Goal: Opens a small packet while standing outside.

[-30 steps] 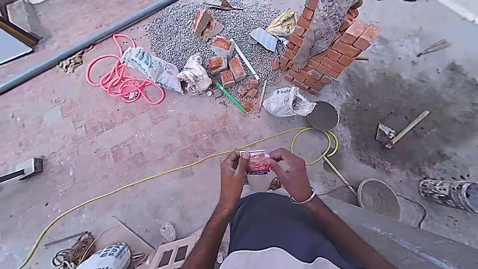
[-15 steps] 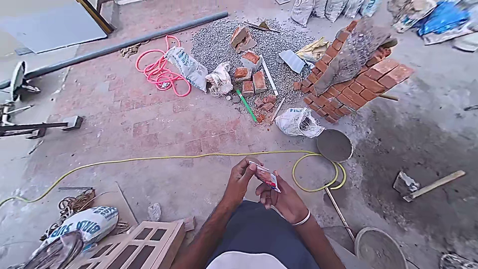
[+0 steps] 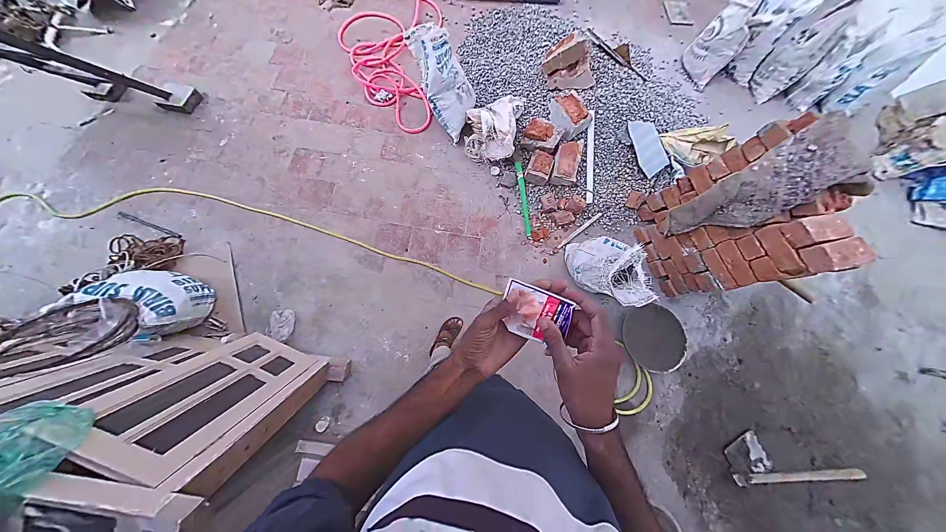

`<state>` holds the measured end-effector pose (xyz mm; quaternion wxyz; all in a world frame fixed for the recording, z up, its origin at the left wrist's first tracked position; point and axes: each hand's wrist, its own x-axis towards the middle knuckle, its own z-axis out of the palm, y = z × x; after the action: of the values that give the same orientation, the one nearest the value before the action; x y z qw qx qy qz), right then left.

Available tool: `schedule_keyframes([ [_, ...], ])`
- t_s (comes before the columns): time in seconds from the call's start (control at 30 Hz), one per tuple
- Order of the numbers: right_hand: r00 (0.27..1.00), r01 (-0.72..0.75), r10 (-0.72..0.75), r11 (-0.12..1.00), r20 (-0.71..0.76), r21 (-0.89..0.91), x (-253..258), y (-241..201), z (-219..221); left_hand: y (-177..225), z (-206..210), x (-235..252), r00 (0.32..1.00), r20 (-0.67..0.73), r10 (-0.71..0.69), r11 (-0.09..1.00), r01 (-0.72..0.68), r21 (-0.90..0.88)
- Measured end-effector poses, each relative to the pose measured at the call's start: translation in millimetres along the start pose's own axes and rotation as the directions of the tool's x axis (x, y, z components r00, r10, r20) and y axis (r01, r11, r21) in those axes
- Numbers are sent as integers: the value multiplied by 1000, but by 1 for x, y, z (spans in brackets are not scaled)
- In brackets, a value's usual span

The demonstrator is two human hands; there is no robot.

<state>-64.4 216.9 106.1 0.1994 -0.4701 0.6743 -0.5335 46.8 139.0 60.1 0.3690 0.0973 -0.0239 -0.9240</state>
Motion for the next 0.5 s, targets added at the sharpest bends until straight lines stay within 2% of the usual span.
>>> schedule_keyframes([
  [0.1,991,120,-115,990,71,-72,8,-7,8,10,-2,5,998,47,43,998,-44,33],
  [0.23,978,77,-69,996,197,-33,16,-13,23,26,2,10,989,113,92,995,-96,34],
  [0.37,978,134,-126,990,164,-36,28,-11,41,39,5,14,977,176,118,993,-118,-13],
  [0.5,955,273,-255,956,155,-107,41,-14,53,49,-1,16,980,99,172,984,-165,-71],
])
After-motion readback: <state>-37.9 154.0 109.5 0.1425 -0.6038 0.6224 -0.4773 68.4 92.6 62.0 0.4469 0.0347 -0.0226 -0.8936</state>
